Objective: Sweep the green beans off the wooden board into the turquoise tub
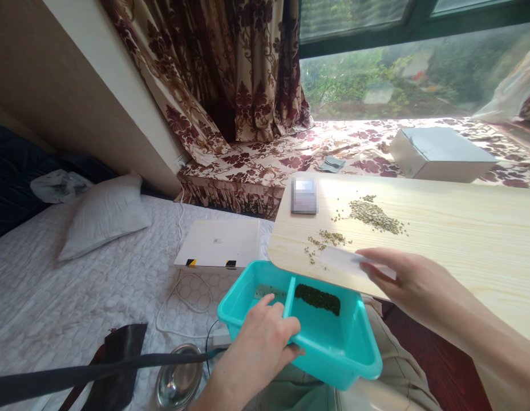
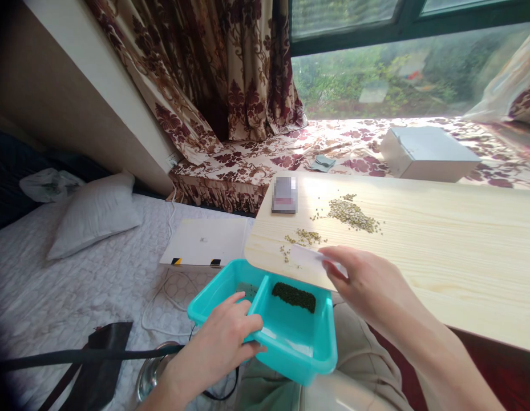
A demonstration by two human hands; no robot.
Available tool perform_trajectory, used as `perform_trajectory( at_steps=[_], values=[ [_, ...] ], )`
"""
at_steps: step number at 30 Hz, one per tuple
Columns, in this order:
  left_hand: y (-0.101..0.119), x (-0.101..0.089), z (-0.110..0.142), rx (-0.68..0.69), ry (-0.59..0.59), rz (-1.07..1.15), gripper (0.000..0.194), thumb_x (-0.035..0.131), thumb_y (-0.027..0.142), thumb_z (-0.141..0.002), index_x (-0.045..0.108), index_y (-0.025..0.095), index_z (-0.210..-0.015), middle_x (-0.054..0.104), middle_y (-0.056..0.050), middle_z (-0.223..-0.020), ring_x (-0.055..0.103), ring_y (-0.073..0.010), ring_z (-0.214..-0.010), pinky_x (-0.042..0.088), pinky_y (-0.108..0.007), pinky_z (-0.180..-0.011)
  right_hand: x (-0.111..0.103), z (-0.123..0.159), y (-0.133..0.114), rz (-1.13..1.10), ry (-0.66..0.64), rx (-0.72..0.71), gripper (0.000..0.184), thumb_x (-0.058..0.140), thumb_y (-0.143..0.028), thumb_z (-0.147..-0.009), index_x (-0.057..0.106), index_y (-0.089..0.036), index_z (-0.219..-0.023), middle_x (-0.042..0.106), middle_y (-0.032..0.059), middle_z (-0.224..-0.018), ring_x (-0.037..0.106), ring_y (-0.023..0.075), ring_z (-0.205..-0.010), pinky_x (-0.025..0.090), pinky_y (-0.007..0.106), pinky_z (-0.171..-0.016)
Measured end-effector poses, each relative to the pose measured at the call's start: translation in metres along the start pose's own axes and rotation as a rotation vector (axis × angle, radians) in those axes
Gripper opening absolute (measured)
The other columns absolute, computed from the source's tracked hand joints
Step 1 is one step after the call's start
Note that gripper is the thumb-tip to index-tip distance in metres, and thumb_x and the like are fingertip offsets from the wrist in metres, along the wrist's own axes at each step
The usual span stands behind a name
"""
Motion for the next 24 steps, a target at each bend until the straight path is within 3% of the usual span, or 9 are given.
perform_trajectory(
  at_steps=[5,12,24],
  values=[
    [0.021,0.005,-0.008,0.064,-0.043,-0.025,0.024,0.085,0.040,-0.084,0.072,0.020,-0.086,0.067,-0.003,-0.083,0.067,-0.0216,-0.090,0.042,-0.045,-0.114,-0.006,0.008,0.024,0.044,0.012,0.074,0.032,0.053,-0.037,-0.088,0.081,-0.026,-0.099,0.080,0.0057,-0.078,0.073,0.0246,-0.060,0.049,0.030,-0.047],
    [0.051,0.006,-0.018,0.181,-0.083,-0.050,0.023,0.080,0.041,-0.089,0.072,0.020,-0.091,0.069,-0.004,-0.085,0.069,-0.0211,-0.091,0.041,-0.043,-0.115,0.002,0.014,0.023,0.000,0.015,0.057,0.030,0.054,-0.037,-0.088,0.081,-0.028,-0.099,0.081,0.0032,-0.088,0.076,0.0246,-0.069,0.052,0.030,-0.051],
    [0.052,0.007,-0.013,0.167,-0.082,-0.054,0.024,0.080,0.043,-0.089,0.073,0.020,-0.091,0.069,-0.004,-0.085,0.069,-0.0208,-0.089,0.041,-0.043,-0.115,0.008,0.010,0.014,-0.010,0.007,0.048,0.030,0.053,-0.033,-0.088,0.081,-0.029,-0.099,0.081,0.0022,-0.081,0.072,0.0196,-0.059,0.048,0.025,-0.048]
  ],
)
Point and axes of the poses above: each hand's wrist, its own z-axis away from the middle knuckle, its own x-axis out of the palm, y = z × x, the point moved 9 cm from there along -z, towards the middle knuckle
